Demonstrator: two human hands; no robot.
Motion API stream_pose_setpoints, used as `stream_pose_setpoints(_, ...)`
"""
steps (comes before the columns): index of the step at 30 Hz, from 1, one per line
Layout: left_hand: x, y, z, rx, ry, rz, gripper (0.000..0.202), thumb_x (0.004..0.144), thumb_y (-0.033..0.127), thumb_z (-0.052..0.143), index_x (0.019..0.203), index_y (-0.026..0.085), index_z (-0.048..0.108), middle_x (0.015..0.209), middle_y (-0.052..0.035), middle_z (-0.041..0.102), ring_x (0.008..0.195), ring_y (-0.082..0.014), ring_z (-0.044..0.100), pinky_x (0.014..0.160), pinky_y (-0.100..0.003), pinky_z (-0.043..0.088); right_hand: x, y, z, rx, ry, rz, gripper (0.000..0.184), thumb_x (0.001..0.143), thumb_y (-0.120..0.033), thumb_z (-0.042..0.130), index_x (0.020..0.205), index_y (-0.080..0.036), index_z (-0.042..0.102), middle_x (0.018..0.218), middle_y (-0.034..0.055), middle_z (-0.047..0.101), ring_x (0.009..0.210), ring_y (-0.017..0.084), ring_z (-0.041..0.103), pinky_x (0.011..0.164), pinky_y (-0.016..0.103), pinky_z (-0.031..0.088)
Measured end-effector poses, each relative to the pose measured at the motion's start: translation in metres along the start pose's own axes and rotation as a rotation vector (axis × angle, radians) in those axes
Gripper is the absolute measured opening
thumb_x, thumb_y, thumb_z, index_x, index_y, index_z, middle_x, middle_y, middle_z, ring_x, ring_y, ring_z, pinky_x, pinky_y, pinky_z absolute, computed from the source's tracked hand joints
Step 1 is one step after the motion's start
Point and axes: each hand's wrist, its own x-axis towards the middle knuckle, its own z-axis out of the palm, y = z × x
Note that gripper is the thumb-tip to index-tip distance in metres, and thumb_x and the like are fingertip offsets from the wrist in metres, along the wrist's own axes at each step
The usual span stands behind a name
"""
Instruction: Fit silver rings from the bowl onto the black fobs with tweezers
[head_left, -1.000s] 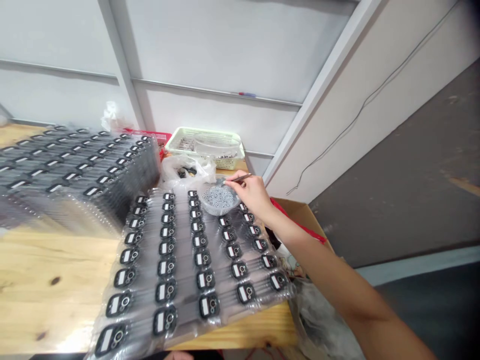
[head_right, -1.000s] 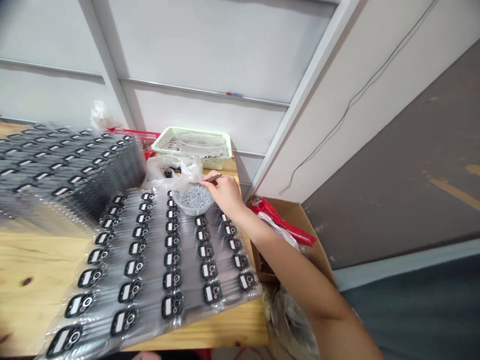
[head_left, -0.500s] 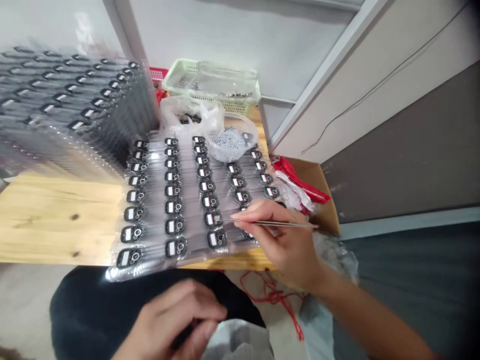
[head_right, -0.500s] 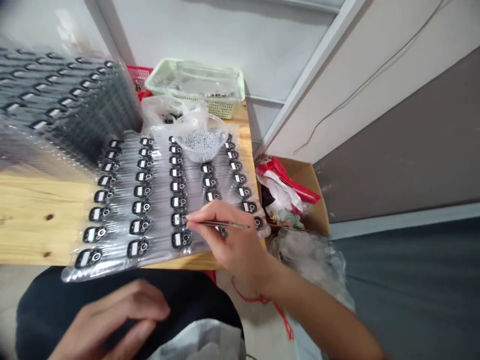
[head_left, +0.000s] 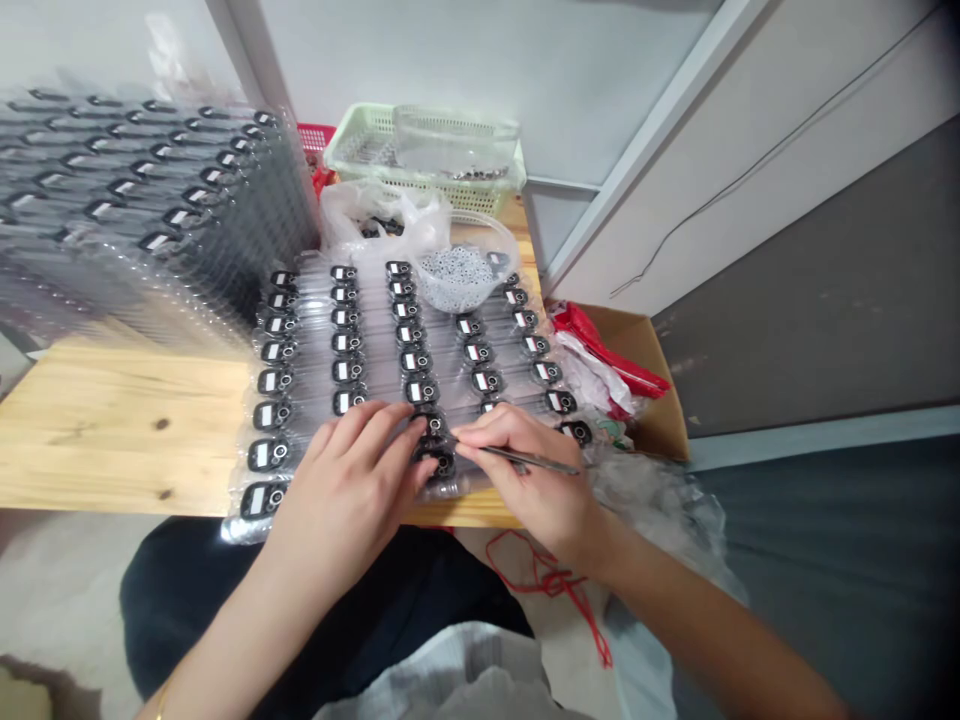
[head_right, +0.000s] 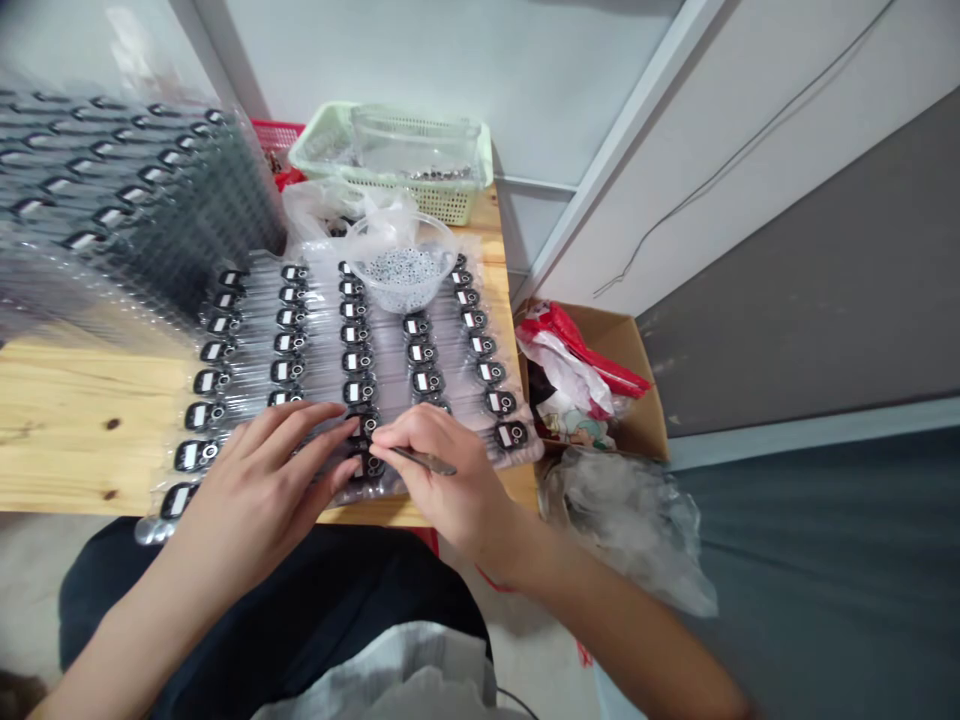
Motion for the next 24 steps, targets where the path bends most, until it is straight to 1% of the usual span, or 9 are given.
stream_pose_setpoints(5,-0.0003,0.0013,-0.0011,0.022,-0.028,0.0,0.033,0.097,0.031,0.049,0.122,0.013,0.06,0.121,-0.0139,0.063,0.109,-0.0287,0.056,0.083,-0.04,0.047,-0.0029,0.0033,0.0022,0.034,-0.011,-0.012,0.015,0.091,-0.009,0.06,0.091,-0.024,0.06,0.083,0.0011,0.071,0.081,0.015,0.068,0.076,0.029,0.055)
stream_pose_setpoints(11,0.0,0.0021,0.0009,0.055,-0.049,0.003,0.032,0.097,0.031,0.048,0.122,0.017,0.061,0.122,-0.0135,0.061,0.109,-0.029,0.055,0.081,-0.039,0.046,-0.0059,0.006,0.0033,0.039,-0.03,0.019,0.014,0.091,-0.011,0.06,0.092,-0.025,0.061,0.084,0.0006,0.071,0.083,0.016,0.068,0.076,0.031,0.055)
stream_pose_setpoints(15,-0.0006,0.0024,0.0005,0.053,-0.047,-0.002,0.031,0.097,0.031,0.048,0.121,0.017,0.062,0.122,-0.0133,0.061,0.11,-0.029,0.055,0.081,-0.04,0.047,-0.0045,0.0046,0.0031,0.018,-0.034,0.025,0.014,0.091,-0.011,0.059,0.091,-0.025,0.061,0.084,0.0007,0.071,0.083,0.016,0.069,0.076,0.031,0.056)
stream_pose_setpoints(20,-0.0004,0.0018,0.0012,0.045,-0.04,0.004,0.031,0.097,0.03,0.048,0.12,0.016,0.062,0.122,-0.0138,0.061,0.109,-0.0295,0.055,0.082,-0.041,0.049,-0.0014,-0.0004,0.0015,0.011,0.01,0.033,0.015,0.09,-0.01,0.061,0.089,-0.025,0.061,0.081,0.0012,0.071,0.079,0.016,0.07,0.073,0.03,0.057)
stream_pose_setpoints(24,-0.0006,0.0018,0.0024,0.028,-0.049,-0.005,0.031,0.097,0.03,0.049,0.121,0.015,0.061,0.122,-0.0141,0.06,0.11,-0.0304,0.055,0.083,-0.043,0.05,-0.0006,-0.0018,0.0019,0.001,0.048,0.049,0.015,0.089,-0.009,0.062,0.088,-0.024,0.061,0.081,0.0015,0.071,0.079,0.016,0.07,0.073,0.028,0.057)
